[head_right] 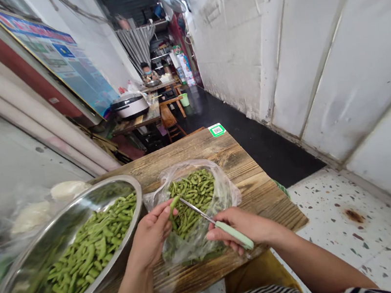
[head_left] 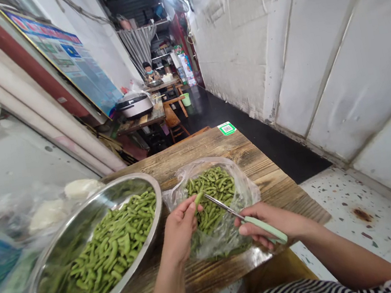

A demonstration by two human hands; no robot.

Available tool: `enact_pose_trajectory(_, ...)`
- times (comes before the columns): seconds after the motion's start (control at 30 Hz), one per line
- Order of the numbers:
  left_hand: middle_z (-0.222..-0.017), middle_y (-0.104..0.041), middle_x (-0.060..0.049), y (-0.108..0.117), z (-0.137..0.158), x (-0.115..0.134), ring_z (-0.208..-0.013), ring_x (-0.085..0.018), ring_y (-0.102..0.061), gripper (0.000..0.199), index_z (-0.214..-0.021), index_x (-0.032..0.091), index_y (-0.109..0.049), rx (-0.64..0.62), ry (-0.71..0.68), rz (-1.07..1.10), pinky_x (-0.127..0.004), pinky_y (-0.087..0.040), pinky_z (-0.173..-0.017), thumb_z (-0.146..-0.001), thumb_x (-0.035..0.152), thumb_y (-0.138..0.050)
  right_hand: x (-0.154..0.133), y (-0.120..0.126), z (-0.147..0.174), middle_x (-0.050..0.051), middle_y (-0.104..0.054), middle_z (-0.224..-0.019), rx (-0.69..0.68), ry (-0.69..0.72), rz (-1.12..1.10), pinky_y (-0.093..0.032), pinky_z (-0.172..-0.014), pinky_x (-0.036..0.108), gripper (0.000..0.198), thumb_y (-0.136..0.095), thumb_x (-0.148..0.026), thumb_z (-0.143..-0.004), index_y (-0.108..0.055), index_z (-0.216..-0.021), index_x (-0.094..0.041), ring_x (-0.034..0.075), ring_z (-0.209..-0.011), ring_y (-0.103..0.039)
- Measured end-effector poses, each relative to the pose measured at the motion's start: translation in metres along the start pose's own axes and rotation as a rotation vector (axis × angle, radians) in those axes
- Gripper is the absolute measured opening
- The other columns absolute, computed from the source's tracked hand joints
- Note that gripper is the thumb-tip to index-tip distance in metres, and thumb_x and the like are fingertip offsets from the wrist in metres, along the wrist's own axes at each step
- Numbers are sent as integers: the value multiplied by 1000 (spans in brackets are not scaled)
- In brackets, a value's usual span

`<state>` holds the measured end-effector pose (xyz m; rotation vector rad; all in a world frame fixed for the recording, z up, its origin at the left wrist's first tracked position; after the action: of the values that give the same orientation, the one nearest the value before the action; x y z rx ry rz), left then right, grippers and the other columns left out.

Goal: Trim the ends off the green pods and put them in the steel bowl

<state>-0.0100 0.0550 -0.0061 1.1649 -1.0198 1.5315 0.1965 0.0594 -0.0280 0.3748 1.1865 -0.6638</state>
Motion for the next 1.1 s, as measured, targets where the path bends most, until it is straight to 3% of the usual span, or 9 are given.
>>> enact_pose_trajectory(0.47, -68, -60, 1, -13, 9, -1, -38, 0, -25, 49, -100, 11, -60, -68, 34, -80, -18, -14, -39, -65, 44, -69, -4, 1, -6, -9, -45, -45, 38, 27, 90, -37, -35, 15, 41, -62, -55, -74, -54, -85, -17, 6, -36, -45)
enact_pose_trajectory(0.67, -72, -65, -4, -12, 5, -9, -36, -1, -25, 53, -100, 11, -60, -73, 90, -126, -19, -14, -39, -61, 46, -70, -12, -1, -5, -10, -38, -40, 87, 67, 209, -26, -34, 16, 39, -63, -53, -73, -52, -70, -16, 5, -34, -37)
enact_pose_trajectory(0.83, -70, -66, -4, -12, 0, -13, -36, -1, -25, 54, -100, 10, -60, -123, 122, -163, -19, -14, -39, -60, 44, -72, -7, 2, -8, -10, -37, -38, 128, 56, 227, -24, -34, 16, 39, -65, -52, -72, -51, -67, -16, 5, -32, -37)
enact_pose_trajectory(1.1, -74, -62, -2, -10, 1, -2, -43, 0, -34, 30, -82, 13, -54, -152, 100, 170, -13, -15, -36, -68, 34, -71, 5, 5, -8, -10, -43, -44, 73, 50, 26, -33, -33, 14, 40, -57, -55, -77, -52, -92, -18, 6, -34, -40)
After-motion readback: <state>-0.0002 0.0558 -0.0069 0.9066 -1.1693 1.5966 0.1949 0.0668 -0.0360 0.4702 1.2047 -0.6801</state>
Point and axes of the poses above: each hand's wrist, its own z-axis away from the middle knuckle, its own y-axis out of the back of the hand, x = y × z, the point moved 4 cm from there along -z, towards the middle knuckle
